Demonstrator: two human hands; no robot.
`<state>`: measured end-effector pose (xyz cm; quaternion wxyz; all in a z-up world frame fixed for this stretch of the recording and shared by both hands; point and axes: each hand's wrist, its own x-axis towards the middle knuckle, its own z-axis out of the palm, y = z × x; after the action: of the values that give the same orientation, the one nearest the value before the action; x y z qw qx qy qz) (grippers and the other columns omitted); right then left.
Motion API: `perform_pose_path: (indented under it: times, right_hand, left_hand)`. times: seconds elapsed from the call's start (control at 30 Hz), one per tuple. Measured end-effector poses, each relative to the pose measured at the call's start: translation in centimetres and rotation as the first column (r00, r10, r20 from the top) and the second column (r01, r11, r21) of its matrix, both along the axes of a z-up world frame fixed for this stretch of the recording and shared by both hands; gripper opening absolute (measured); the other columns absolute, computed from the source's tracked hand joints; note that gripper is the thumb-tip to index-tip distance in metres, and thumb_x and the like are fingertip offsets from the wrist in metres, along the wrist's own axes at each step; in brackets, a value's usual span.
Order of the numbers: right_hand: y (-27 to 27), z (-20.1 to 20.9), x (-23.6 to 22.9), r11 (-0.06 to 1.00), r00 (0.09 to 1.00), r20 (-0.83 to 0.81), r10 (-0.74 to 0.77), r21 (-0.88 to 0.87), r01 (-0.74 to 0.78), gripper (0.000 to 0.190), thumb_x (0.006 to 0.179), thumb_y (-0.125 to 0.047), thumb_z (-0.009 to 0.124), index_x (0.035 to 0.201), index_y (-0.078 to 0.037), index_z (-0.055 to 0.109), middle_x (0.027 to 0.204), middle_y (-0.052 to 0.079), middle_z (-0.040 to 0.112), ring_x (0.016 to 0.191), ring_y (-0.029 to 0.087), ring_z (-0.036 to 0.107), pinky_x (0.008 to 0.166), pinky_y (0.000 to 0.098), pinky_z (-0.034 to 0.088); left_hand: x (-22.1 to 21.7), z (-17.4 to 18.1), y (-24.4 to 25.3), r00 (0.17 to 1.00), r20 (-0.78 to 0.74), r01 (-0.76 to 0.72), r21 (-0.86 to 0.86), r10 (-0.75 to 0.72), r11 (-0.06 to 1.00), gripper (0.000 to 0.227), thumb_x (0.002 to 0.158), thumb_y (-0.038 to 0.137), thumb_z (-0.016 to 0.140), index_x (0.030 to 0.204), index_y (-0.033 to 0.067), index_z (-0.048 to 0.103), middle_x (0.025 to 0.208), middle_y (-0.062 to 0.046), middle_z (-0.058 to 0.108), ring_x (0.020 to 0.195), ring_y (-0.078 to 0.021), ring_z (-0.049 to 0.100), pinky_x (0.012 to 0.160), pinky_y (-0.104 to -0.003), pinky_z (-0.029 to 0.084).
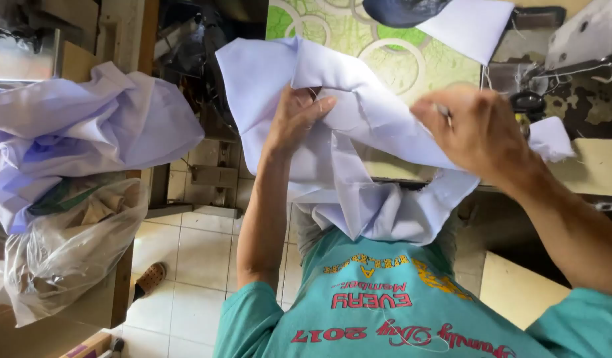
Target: Trimming excess or loose threads from white fabric garment components using scissors at a workstation.
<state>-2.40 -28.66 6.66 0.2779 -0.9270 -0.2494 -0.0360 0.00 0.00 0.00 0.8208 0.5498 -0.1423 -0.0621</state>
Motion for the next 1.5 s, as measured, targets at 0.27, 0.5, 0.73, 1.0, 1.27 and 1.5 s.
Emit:
perform_pose_path:
  times: [0.27,0.5,0.73,1.0,1.27,1.5]
  right_hand:
    - [6.4,1.9,6.6,0.973,0.665,-0.723,-0.187,-0.044,0.226,0.043,0.107,-0.041,0.06,0.078,-0.012,0.048,0.072,0.002,0.05,0.061,0.015,0.044,0.053,0.0339,0.03]
    - [6.6,-2.3,8.6,0.843,0.692,-0.717,0.089,0.424,0.331,0.021,0.096,-0.018,0.08,0.087,-0.013,0.062,0.082,0.002,0.072,0.066,0.009,0.065,0.054,0.0228,0.051]
    - [7.6,-0.9,8.1,0.87,0.688,-0.724,0.053,0.372,0.324,0.013,0.098,-0.013,0.077,0.092,-0.01,0.066,0.084,0.004,0.075,0.069,0.009,0.068,0.056,0.024,0.056]
    - [7.2,0.4,7.6,0.89,0.698,-0.716,0.011,0.326,0.32,0.01,0.099,-0.011,0.073,0.095,-0.011,0.064,0.083,0.004,0.076,0.066,0.009,0.068,0.057,0.0226,0.056]
    - [4.4,-3.5,6.9,0.892,0.902,-0.431,0.02,0.416,0.179,0.018,0.1,-0.011,0.073,0.11,-0.003,0.06,0.093,0.004,0.065,0.08,0.013,0.064,0.062,0.0266,0.052]
    - [5.3,-2.4,4.2,0.97,0.999,-0.039,0.019,0.242,-0.009,0.024,0.093,-0.019,0.092,0.1,-0.002,0.077,0.084,0.005,0.067,0.053,0.009,0.043,0.041,0.0283,0.034]
  left_hand:
    - [-1.4,1.9,-0.2,0.989,-0.13,-0.052,0.156,0.073,0.986,0.025,0.087,0.03,0.077,0.089,0.0118,0.06,0.084,0.004,0.058,0.08,-0.0093,0.057,0.073,-0.024,0.045]
    - [-0.8,-0.6,-0.2,0.934,0.122,-0.353,0.466,0.337,0.811,0.038,0.087,0.023,0.07,0.118,0.0011,0.068,0.113,-0.012,0.076,0.107,-0.0231,0.072,0.093,-0.035,0.057]
    - [-5.7,2.8,-2.0,0.458,0.717,-0.889,0.36,0.525,0.283,0.013,0.097,-0.009,0.062,0.101,0.0035,0.063,0.089,-0.008,0.062,0.079,-0.0213,0.056,0.071,-0.032,0.051]
    - [-0.8,0.9,-2.0,0.82,0.203,-0.487,0.737,0.535,0.469,0.054,0.08,0.055,0.071,0.097,0.0046,0.066,0.095,-0.007,0.073,0.092,-0.026,0.069,0.079,-0.039,0.052]
    - [-0.9,4.1,-3.3,0.896,-0.247,-0.281,0.326,0.368,0.903,0.019,0.082,0.027,0.079,0.081,0.0084,0.075,0.078,-0.001,0.075,0.071,-0.0098,0.068,0.064,-0.025,0.055]
    - [-1.2,4.4,-4.1,0.899,-0.248,-0.272,0.327,0.36,0.905,0.032,0.08,0.035,0.078,0.061,0.0191,0.058,0.059,0.01,0.053,0.059,-0.0038,0.048,0.054,-0.024,0.039]
